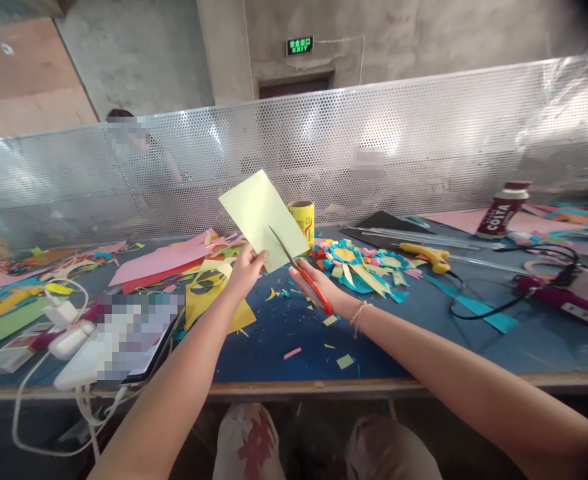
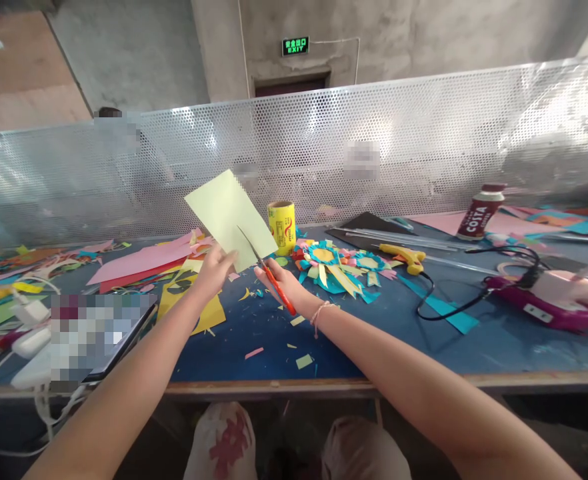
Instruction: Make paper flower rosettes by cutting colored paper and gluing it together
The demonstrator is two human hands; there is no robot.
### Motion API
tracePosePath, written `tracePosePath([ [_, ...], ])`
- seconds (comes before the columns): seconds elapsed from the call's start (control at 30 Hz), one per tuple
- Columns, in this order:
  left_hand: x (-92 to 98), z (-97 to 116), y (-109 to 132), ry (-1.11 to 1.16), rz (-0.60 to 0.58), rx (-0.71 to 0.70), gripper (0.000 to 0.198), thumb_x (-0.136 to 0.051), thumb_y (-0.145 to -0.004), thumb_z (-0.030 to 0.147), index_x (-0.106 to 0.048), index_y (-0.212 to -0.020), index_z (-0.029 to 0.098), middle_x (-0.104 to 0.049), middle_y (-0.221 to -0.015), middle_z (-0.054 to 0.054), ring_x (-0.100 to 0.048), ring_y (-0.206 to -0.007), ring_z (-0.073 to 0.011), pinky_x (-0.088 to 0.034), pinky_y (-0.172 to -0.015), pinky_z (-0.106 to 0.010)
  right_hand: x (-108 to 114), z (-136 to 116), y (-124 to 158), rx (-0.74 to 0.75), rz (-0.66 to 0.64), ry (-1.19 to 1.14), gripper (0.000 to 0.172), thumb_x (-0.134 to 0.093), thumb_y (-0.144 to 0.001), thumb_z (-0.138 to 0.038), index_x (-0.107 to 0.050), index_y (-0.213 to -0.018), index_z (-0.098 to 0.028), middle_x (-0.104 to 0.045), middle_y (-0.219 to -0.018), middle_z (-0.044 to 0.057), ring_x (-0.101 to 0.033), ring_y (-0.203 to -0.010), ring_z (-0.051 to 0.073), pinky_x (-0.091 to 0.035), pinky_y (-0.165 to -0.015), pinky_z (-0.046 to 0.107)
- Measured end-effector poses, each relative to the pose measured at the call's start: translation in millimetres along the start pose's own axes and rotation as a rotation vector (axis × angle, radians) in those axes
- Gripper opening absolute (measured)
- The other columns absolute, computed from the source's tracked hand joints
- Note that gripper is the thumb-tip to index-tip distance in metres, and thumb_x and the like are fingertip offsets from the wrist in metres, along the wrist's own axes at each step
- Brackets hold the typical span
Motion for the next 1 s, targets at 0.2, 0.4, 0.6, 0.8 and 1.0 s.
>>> tracePosePath([
  [0.2,-1.0,0,1,-0.02,-0.003,-0.001,0.032,-0.059,-0.08,0.037,-0.055,-0.104,0.016,-0.068,-0.097,-0.009,-0.064,-0.093,-0.0226,-0.051,-0.076,-0.032,0,1,-1,0.018,0.017,-0.015,0.036,-0.041,-0.082,-0.058,-0.042,-0.079,-0.022,-0.043,-0.066,-0.002,-0.04,-0.06,0.012,-0.035,-0.056,0.028],
  [0.4,0.2,-2,0,-0.025,0.001,0.014,0.032,-0.059,-0.08,0.037,-0.055,-0.103,0.016,-0.068,-0.096,-0.009,-0.064,-0.093,-0.0221,-0.051,-0.074,-0.031,-1,3,-2,0.014,0.028,0.024,0.039,-0.042,-0.08,-0.062,-0.041,-0.078,-0.023,-0.041,-0.062,-0.003,-0.038,-0.056,0.013,-0.032,-0.051,0.028],
  [0.6,1.9,1,0,-0.048,-0.001,-0.002,0.036,-0.059,-0.08,0.037,-0.053,-0.109,0.016,-0.068,-0.094,-0.007,-0.064,-0.093,-0.0223,-0.05,-0.077,-0.032,0,5,-5,0.021,0.057,0.044,0.048,-0.046,-0.073,-0.07,-0.041,-0.075,-0.022,-0.043,-0.061,-0.003,-0.039,-0.056,0.013,-0.032,-0.051,0.028],
  [0.8,1.4,4,2,-0.042,-0.005,0.002,0.036,-0.059,-0.079,0.035,-0.054,-0.111,0.017,-0.068,-0.097,-0.007,-0.064,-0.093,-0.0229,-0.05,-0.079,-0.033,1,6,-5,0.042,0.071,0.047,0.05,-0.046,-0.072,-0.071,-0.043,-0.074,-0.021,-0.042,-0.059,-0.003,-0.038,-0.054,0.012,-0.031,-0.05,0.027],
  [1.0,-0.1,0,3,0.116,-0.008,0.079,0.038,-0.061,-0.077,0.033,-0.053,-0.112,0.019,-0.068,-0.099,-0.007,-0.064,-0.09,-0.0227,-0.051,-0.076,-0.034,0,11,-7,0.077,0.053,0.096,0.044,-0.045,-0.077,-0.064,-0.042,-0.074,-0.02,-0.042,-0.061,-0.003,-0.038,-0.056,0.011,-0.032,-0.052,0.026],
])
Point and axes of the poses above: each hand's wrist, its own y-axis away from the middle knuckle, its own x-axis out of the back of the hand, z = x × y, the point moved 6 cm from there along -y, towards the middle knuckle
